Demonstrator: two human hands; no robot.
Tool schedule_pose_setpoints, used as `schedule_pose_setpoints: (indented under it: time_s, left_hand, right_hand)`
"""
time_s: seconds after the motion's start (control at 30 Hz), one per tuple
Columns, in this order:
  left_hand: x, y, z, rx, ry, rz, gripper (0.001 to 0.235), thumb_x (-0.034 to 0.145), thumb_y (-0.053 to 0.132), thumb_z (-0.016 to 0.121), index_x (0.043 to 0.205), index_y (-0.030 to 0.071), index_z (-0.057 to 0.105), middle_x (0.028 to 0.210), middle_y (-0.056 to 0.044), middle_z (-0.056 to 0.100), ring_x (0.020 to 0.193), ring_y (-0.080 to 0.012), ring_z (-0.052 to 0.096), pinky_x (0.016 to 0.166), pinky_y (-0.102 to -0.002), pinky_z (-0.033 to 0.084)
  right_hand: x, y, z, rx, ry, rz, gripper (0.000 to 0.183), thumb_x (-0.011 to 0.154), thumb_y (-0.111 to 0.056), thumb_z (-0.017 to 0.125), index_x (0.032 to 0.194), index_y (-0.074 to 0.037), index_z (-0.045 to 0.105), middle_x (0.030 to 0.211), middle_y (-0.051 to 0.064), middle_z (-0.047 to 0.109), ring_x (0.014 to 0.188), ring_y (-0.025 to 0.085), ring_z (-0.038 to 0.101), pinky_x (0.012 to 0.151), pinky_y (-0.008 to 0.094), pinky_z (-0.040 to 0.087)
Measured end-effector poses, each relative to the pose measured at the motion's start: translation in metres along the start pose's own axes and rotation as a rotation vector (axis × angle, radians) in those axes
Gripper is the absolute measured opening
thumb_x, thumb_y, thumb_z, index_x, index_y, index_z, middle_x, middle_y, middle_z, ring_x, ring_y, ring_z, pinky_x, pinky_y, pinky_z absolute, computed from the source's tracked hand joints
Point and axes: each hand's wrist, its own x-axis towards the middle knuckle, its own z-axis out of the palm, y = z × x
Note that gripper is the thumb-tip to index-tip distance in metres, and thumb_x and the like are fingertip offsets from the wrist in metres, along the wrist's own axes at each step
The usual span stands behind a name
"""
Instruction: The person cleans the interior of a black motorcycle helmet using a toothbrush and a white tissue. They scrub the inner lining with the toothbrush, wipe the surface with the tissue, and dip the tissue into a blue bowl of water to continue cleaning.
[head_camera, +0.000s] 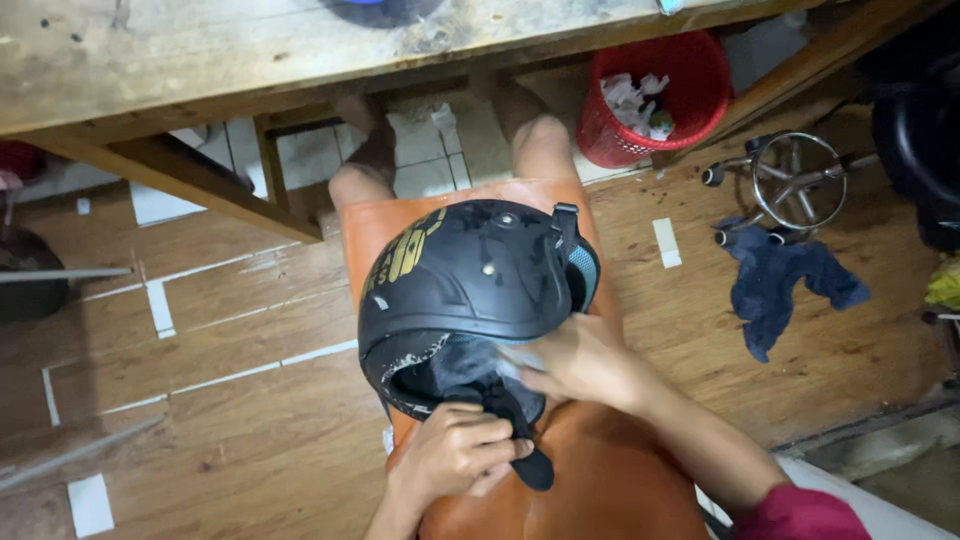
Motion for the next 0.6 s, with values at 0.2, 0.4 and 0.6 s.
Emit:
schedule_pose_setpoints:
  time_s: [0.2, 0.4, 0.6]
  left_hand:
    - [0.007, 0.002, -0.006, 0.050, 0.092, 0.028, 0.014, 0.086, 0.006, 0.054, 0.091, 0.011, 0.066, 0.071, 0.000, 0.052, 0.053, -0.0178, 0.050, 0.047, -0.030, 0.038]
    - [0.012, 0.006, -0.008, 0.095, 0.102, 0.013, 0.013, 0.087, 0.008, 0.054, 0.091, 0.011, 0.065, 0.068, 0.000, 0.046, 0.047, -0.0201, 0.039, 0.046, -0.030, 0.034]
    - [0.017, 0.020, -0.009, 0.247, 0.104, -0.039, 0.015, 0.093, 0.006, 0.054, 0.078, 0.010, 0.055, 0.065, -0.001, 0.042, 0.047, -0.0180, 0.038, 0.046, -0.030, 0.029]
  right_hand:
    - [-0.078, 0.025, -0.085, 0.291, -0.218, 0.213, 0.053, 0.074, -0.059, 0.060, 0.123, -0.039, 0.062, 0.095, 0.000, 0.062, 0.078, 0.019, 0.067, 0.069, 0.031, 0.047]
    - [-0.104, 0.045, -0.106, 0.449, 0.069, 0.237, 0.051, 0.068, -0.036, 0.073, 0.116, -0.022, 0.065, 0.093, -0.005, 0.071, 0.064, 0.008, 0.062, 0.047, 0.022, 0.051]
    - [-0.064, 0.015, -0.088, 0.562, -0.004, 0.307, 0.049, 0.073, -0.041, 0.070, 0.120, -0.027, 0.065, 0.086, -0.006, 0.061, 0.063, 0.009, 0.057, 0.056, 0.023, 0.042]
